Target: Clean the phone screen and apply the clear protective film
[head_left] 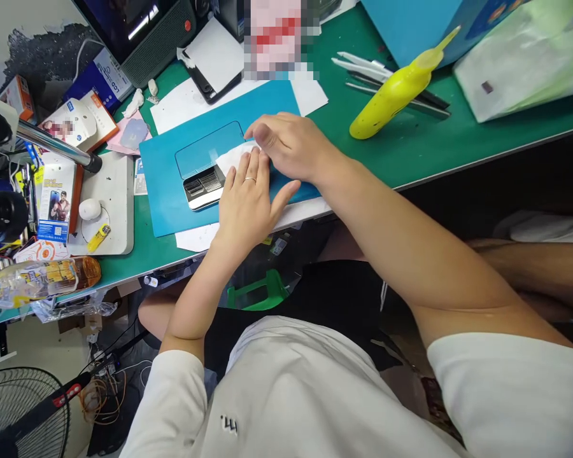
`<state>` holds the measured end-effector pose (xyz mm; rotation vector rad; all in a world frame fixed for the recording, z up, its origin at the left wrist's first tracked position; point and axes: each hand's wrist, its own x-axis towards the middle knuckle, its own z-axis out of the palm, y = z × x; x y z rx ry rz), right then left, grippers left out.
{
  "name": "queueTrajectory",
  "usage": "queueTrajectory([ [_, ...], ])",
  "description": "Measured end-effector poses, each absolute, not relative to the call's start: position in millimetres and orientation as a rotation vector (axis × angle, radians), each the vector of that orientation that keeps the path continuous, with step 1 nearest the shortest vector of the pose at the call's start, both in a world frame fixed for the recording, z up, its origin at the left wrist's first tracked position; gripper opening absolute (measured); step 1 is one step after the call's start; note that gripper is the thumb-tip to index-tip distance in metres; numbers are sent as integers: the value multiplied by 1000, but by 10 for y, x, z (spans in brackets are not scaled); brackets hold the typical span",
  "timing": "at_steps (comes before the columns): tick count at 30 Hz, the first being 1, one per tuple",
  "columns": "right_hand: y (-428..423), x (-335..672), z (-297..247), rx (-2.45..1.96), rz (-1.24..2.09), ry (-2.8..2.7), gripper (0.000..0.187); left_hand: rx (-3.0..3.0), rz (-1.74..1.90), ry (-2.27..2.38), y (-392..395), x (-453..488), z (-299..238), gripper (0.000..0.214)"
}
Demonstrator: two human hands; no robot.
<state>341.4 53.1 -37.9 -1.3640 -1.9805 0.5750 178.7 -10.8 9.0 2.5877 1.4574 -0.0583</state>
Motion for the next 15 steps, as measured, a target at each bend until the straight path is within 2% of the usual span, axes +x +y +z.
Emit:
queueTrajectory([
  [10, 492, 3381, -349, -1416, 583, -1984, 117, 2515, 40, 1608, -106, 1029, 112, 66],
  [15, 476, 3369, -366, -1387, 588, -1975, 110, 2524, 170, 1734, -299, 729, 30, 70],
])
